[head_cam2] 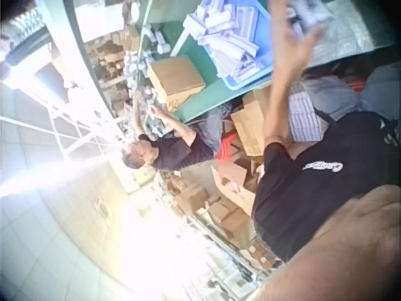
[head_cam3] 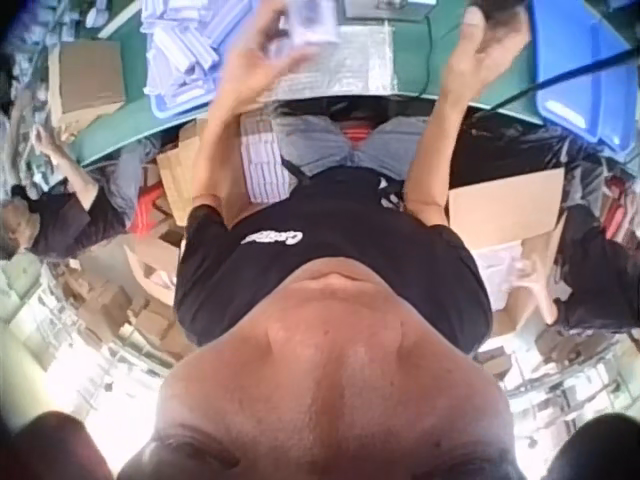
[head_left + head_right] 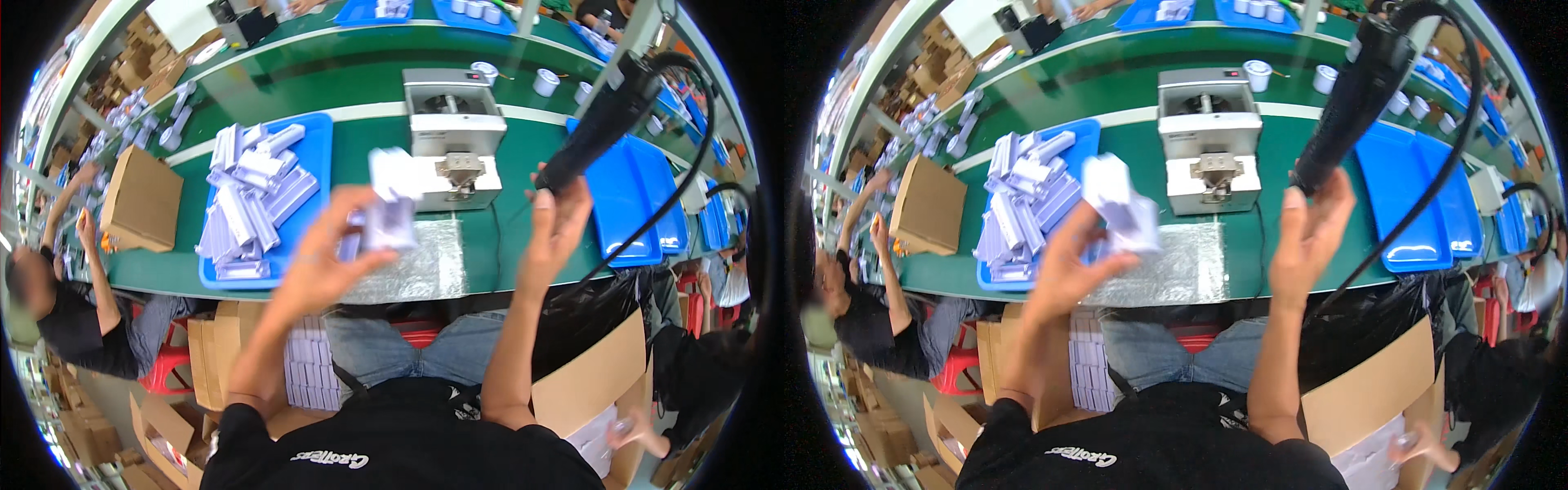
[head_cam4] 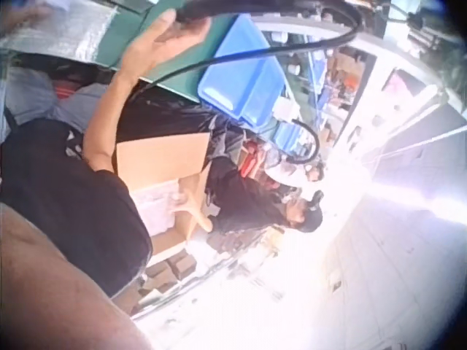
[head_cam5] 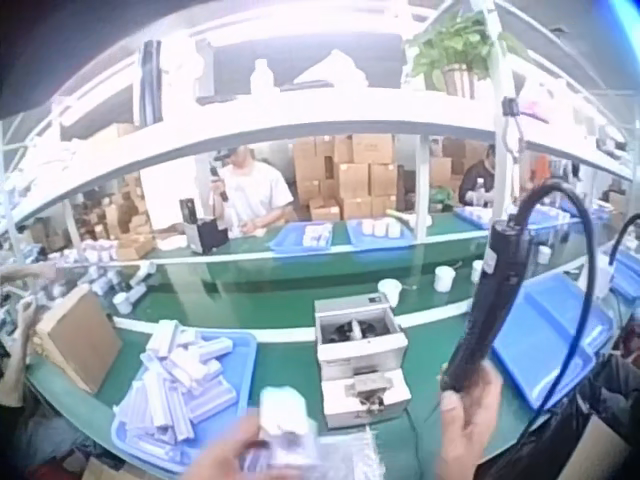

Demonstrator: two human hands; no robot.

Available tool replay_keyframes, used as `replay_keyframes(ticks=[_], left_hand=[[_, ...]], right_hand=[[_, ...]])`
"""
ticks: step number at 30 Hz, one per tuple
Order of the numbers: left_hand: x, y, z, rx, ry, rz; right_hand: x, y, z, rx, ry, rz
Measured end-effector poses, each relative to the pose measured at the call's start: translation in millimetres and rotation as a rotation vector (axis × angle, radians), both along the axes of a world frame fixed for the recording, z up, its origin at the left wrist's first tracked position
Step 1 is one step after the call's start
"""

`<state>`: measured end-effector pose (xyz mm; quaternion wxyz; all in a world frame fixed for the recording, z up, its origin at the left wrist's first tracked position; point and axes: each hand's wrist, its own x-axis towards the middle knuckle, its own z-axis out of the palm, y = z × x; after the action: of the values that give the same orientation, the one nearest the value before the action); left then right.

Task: Assembling small handheld electric fans using an electric screwdriver and packing them into boxes.

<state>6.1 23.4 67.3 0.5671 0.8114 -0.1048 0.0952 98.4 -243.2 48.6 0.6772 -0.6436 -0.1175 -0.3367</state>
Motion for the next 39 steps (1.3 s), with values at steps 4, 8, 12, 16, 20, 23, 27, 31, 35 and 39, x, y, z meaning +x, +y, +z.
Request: replay_keyframes(ticks=[4,8,12,16,20,23,27,31,35,39], left_hand=[[88,101,36,0.151,-0.053,0.023],[224,191,9,0.195,0.243,0.038],[281,366,-41,0.286,0.471,0.140],[339,356,-73,0.374,0.566,0.160],[368,384,-39,0.738,0.555,0.207],[377,405,-1,1.243,0.173,0.158],[384,316,26,1.396,-0.090,0.195],[292,173,90,1.450,-0.175,0.145],[177,53,115,1.097,0.171,-0.546],[58,-37,137,1.341,0.307,-0.994]], right_hand=[[-9,11,-54,-0.220,0.125,-0.098],[-11,2,-67,-0.270,0.175,-0.186],[-19,25,-59,-0.272,0.154,-0.069],[-22,9,-62,-0.314,0.165,-0.116],[-24,7,-62,-0.325,0.152,-0.089],[-26,14,-59,-0.282,0.123,-0.117],[-29,5,-69,-0.515,0.032,-0.120],[-46,9,-66,-0.602,-0.177,-0.065],[-101,16,-30,-0.821,-0.181,0.266],[-154,-21,32,-0.830,0.186,0.998]])
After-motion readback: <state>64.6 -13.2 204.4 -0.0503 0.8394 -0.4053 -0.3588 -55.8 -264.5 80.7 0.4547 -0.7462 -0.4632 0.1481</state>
